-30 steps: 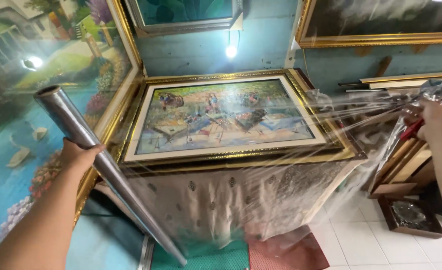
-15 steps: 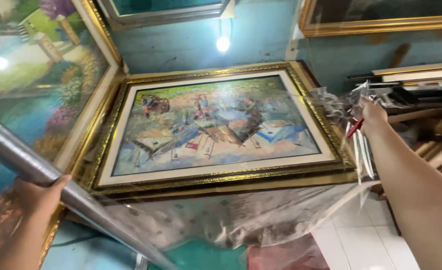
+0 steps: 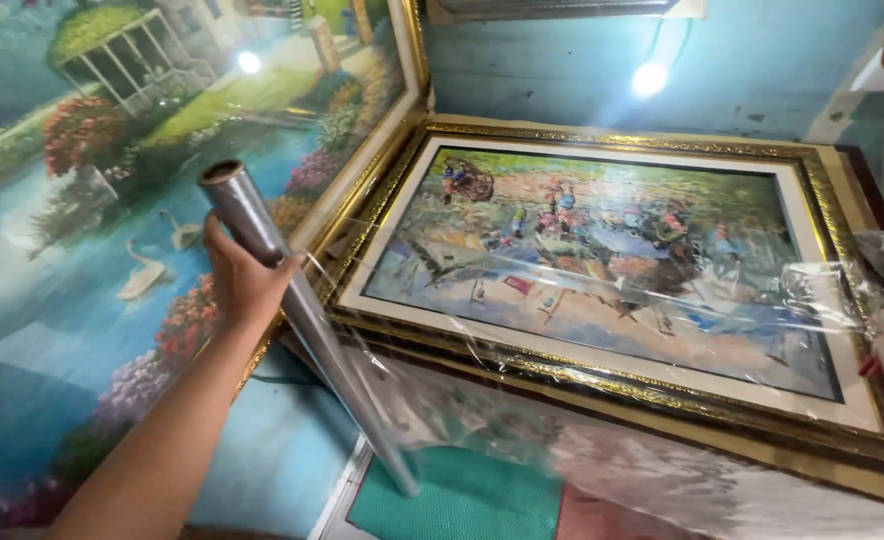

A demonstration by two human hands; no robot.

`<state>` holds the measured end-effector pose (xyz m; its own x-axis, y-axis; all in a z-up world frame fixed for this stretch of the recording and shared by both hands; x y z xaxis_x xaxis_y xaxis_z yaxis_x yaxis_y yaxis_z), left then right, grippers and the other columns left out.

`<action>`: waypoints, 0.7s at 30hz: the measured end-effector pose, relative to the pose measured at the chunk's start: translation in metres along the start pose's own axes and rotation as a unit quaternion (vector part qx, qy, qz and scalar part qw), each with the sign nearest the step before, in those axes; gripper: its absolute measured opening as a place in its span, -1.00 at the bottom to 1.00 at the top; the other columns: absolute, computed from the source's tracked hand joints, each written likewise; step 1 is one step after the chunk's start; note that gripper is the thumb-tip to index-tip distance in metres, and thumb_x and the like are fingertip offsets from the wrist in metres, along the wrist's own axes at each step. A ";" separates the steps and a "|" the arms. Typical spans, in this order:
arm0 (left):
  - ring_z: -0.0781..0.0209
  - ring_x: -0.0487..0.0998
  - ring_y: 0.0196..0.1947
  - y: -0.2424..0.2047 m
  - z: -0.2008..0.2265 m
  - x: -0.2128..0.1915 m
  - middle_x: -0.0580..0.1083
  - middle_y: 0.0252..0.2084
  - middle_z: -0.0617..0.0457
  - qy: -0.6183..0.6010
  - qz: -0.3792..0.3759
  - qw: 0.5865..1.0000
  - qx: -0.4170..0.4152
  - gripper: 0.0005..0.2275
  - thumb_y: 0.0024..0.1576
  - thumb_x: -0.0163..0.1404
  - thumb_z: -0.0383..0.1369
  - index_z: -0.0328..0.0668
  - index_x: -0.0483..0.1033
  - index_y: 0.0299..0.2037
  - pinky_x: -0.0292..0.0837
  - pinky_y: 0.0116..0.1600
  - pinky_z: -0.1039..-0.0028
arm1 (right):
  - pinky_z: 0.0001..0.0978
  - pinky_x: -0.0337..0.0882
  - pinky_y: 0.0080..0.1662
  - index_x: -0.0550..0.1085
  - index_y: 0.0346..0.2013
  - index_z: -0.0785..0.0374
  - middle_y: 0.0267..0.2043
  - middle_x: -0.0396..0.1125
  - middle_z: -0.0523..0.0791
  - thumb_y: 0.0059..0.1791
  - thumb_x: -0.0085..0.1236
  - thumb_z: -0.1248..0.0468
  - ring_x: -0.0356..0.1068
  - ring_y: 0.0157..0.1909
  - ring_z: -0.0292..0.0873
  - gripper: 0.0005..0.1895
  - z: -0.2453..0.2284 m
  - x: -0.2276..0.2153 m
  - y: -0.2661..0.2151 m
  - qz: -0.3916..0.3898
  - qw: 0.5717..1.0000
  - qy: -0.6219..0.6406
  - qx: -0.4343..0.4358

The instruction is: Wrapping a large framed painting in protective plastic wrap using a utility knife to cut the film.

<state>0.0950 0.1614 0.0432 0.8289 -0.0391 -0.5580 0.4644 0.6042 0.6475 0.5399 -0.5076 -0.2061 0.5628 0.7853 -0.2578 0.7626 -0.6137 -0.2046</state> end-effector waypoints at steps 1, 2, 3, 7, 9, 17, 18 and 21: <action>-0.47 0.12 0.09 0.002 0.017 -0.008 0.01 0.10 -0.52 0.022 0.047 0.992 0.115 -0.11 -0.32 0.29 -0.43 -0.53 -0.12 0.13 0.04 0.12 -0.12 | 0.37 0.11 -0.75 0.34 -0.38 0.00 -0.43 0.18 -0.16 -0.18 -0.03 0.19 0.24 -0.61 0.01 -0.90 -0.002 0.008 -0.005 -0.025 1.000 0.004 0.000; -0.47 0.12 0.09 0.013 0.016 -0.009 0.01 0.10 -0.52 0.024 0.051 0.992 0.114 -0.11 -0.32 0.29 -0.43 -0.53 -0.12 0.13 0.04 0.12 -0.12 | 0.37 0.11 -0.75 0.34 -0.38 0.00 -0.43 0.18 -0.16 -0.18 -0.03 0.19 0.24 -0.61 0.01 -0.90 -0.007 0.013 -0.013 -0.029 1.000 0.005 -0.002; -0.40 0.11 0.11 0.022 0.021 -0.011 0.05 0.11 -0.45 0.080 0.084 0.959 0.258 -0.15 -0.40 0.32 -0.40 -0.45 0.04 0.09 0.00 0.09 -0.12 | 0.26 0.09 -0.74 0.31 -0.38 -0.04 -0.43 0.14 -0.22 -0.15 -0.11 0.09 0.24 -0.57 -0.06 -0.89 -0.012 0.017 -0.021 -0.064 0.998 0.011 -0.001; -0.12 0.15 0.17 0.053 0.041 0.007 0.24 0.13 -0.08 0.252 -0.135 0.850 0.443 -0.39 -0.22 0.09 -0.08 -0.05 0.21 0.06 -0.30 0.24 -0.07 | -0.04 0.04 -0.71 0.24 -0.37 -0.16 -0.45 0.05 -0.37 -0.05 -0.35 -0.21 0.23 -0.47 -0.28 -0.69 -0.034 0.020 -0.062 -0.163 0.986 0.032 -0.002; 0.04 0.32 -0.13 0.056 0.075 0.001 0.34 -0.20 0.04 0.324 -0.289 0.806 0.403 -0.64 -0.11 0.05 -0.14 -0.04 0.30 -0.17 -0.37 0.30 0.02 | -0.22 0.27 -0.54 0.24 -0.30 0.04 -0.36 0.10 -0.24 -0.03 -0.13 -0.11 0.22 -0.41 -0.26 -0.69 -0.086 0.022 -0.189 -0.196 0.978 0.060 -0.035; 0.31 0.44 -0.42 0.109 0.087 -0.011 0.49 -0.37 0.21 0.269 -0.544 0.734 0.306 -0.81 -0.02 0.02 -0.17 -0.02 0.54 -0.31 0.30 -0.40 0.50 | -0.44 0.31 -0.32 0.11 0.05 0.52 -0.28 0.12 0.03 -0.08 -0.22 0.34 0.13 -0.38 -0.21 -0.56 -0.144 0.032 -0.550 -0.440 0.891 0.114 0.014; 0.35 0.48 -0.44 0.115 0.085 -0.016 0.50 -0.40 0.17 0.203 -0.570 0.750 0.267 -0.86 -0.01 0.03 -0.24 -0.07 0.54 -0.36 0.34 -0.32 0.52 | -0.48 0.27 -0.43 0.12 0.09 0.38 -0.28 0.17 0.06 -0.05 -0.25 0.27 0.12 -0.47 -0.23 -0.57 -0.143 0.036 -0.574 -0.460 0.881 0.113 0.001; 0.37 0.49 -0.45 0.129 0.077 -0.019 0.51 -0.40 0.14 0.154 -0.573 0.761 0.263 -0.88 0.00 0.01 -0.29 -0.09 0.54 -0.34 0.35 -0.25 0.53 | -0.56 0.18 -0.57 0.14 0.12 0.21 -0.45 0.13 -0.04 -0.02 -0.26 0.22 0.06 -0.61 -0.27 -0.59 -0.142 0.051 -0.624 -0.500 0.858 0.109 -0.044</action>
<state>0.1637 0.1792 0.1773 -0.2899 -0.0628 -0.9550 0.9546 -0.0905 -0.2839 0.1383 -0.0729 0.0425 -0.3473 0.9185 0.1893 0.9148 0.3762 -0.1471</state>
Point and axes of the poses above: each hand's wrist, its own y-axis towards the middle knuckle, its own x-axis out of the palm, z = x × y, the point moved 2 cm from there along y, towards the middle knuckle
